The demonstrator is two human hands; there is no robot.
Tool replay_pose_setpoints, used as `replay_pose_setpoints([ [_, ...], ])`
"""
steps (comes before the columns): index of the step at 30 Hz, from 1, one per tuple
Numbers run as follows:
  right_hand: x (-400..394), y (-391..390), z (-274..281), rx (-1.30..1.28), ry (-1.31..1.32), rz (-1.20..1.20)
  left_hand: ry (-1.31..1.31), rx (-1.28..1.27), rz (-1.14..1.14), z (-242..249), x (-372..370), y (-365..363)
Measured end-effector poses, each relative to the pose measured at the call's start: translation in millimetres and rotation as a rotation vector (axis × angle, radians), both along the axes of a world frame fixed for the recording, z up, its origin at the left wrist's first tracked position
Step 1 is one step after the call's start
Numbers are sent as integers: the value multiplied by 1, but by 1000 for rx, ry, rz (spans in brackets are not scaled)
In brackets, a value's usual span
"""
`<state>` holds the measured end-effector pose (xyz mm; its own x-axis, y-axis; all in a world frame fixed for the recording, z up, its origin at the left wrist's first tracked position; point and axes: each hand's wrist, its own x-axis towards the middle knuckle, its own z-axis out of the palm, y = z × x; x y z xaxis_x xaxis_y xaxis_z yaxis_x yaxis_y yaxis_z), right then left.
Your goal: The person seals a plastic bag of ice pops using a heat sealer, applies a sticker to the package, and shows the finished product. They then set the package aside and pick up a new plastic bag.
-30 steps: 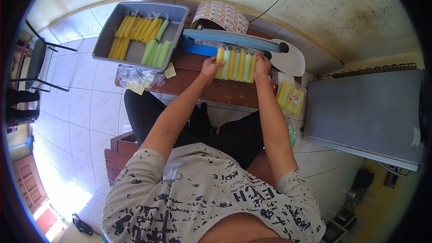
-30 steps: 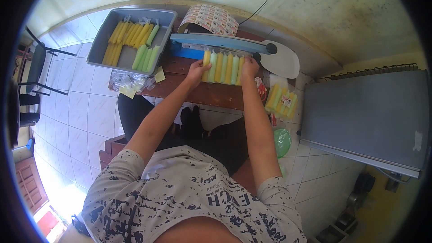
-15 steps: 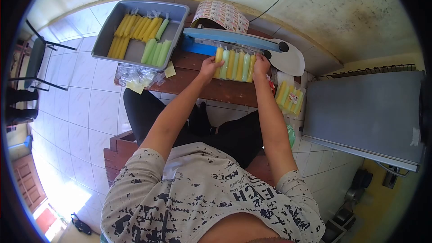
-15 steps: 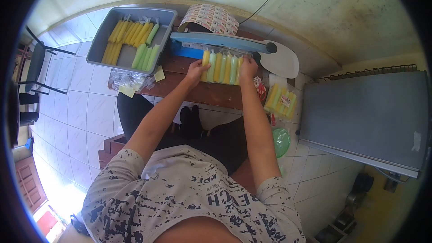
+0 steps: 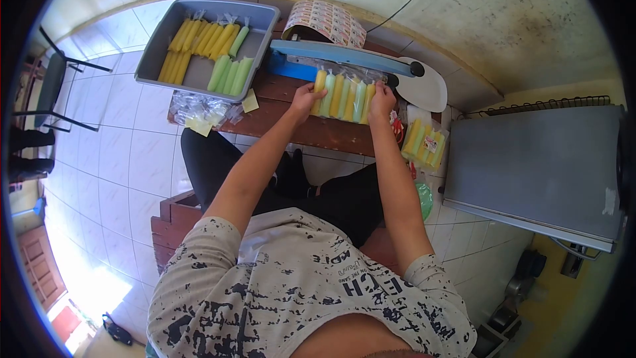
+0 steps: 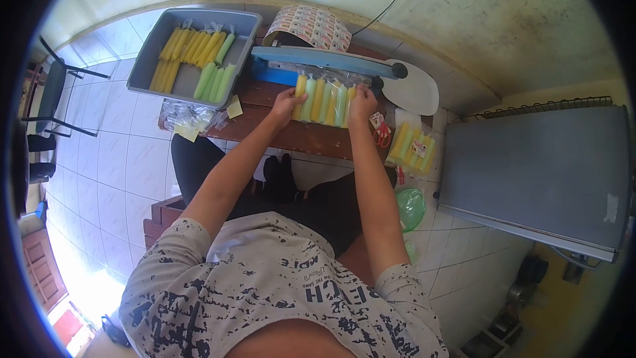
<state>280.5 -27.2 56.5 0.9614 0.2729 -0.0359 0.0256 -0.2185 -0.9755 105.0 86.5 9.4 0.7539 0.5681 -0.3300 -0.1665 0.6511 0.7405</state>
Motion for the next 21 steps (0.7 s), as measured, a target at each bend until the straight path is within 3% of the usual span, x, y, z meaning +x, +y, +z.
replay_pose_setpoints([
  [21,-44,-29,6,215,86,80,-58,20,-82,4,-35,0],
])
